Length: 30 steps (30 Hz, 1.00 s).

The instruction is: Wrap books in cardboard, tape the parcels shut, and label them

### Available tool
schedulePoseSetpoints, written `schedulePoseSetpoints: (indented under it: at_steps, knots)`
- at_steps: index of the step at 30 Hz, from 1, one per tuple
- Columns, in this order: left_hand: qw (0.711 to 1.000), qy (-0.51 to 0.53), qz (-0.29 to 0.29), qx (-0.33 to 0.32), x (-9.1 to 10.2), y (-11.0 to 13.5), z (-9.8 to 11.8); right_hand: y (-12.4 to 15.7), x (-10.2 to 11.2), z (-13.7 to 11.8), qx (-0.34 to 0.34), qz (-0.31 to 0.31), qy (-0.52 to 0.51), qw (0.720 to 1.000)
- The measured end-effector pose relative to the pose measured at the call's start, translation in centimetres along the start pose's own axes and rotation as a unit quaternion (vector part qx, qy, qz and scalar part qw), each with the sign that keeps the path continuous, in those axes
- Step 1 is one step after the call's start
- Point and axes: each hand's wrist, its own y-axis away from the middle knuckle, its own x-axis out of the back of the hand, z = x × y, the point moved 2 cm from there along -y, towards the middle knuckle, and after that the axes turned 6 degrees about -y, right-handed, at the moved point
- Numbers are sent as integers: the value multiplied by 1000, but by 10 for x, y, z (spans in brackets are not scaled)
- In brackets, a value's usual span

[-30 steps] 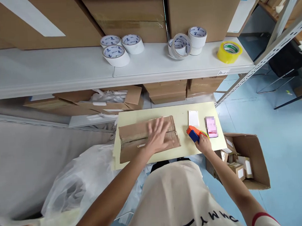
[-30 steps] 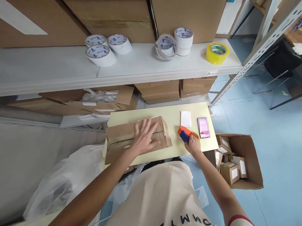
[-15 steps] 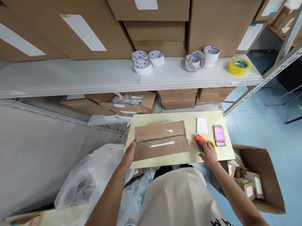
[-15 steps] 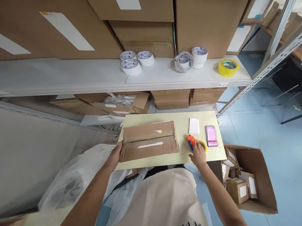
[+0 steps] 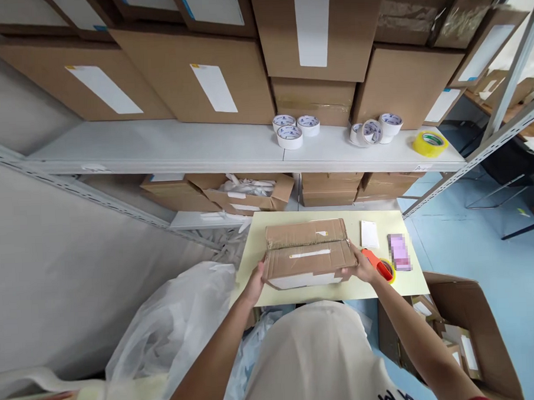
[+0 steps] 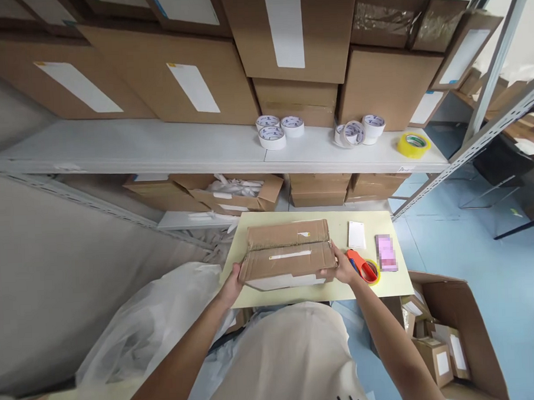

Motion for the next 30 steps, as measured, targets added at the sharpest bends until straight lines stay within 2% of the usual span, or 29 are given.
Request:
schedulePoseSetpoints:
  at_steps: [3, 5, 9, 12, 17, 21, 26, 30]
  knots:
    - [998, -23, -36, -51, 9, -6, 18, -5, -7, -22, -38, 56, -32, 997]
    - [994, -68, -16, -82, 16, -11, 28, -13, -14, -32, -85, 106, -30, 990]
    - [989, -130, 40, -60, 22, -22, 38, -37, -28, -39, -175, 167, 22, 970]
    - [979, -187, 60, -44, 18, -34, 46, -53, -33, -35, -202, 179, 21, 963]
    - [959, -266, 76, -59, 13, -49, 53, -56, -41, -20, -141, 186, -29, 972]
    - [943, -317, 76, -70, 16, -51, 42, -34, -49, -5, -117, 175, -48, 976]
    - [920, -366, 110, -86, 18, -49, 38, 2, -58, 11, -62, 163, -51, 983]
    - [921, -369, 94, -81, 16, -50, 37, 17, -63, 16, -65, 185, -24, 980]
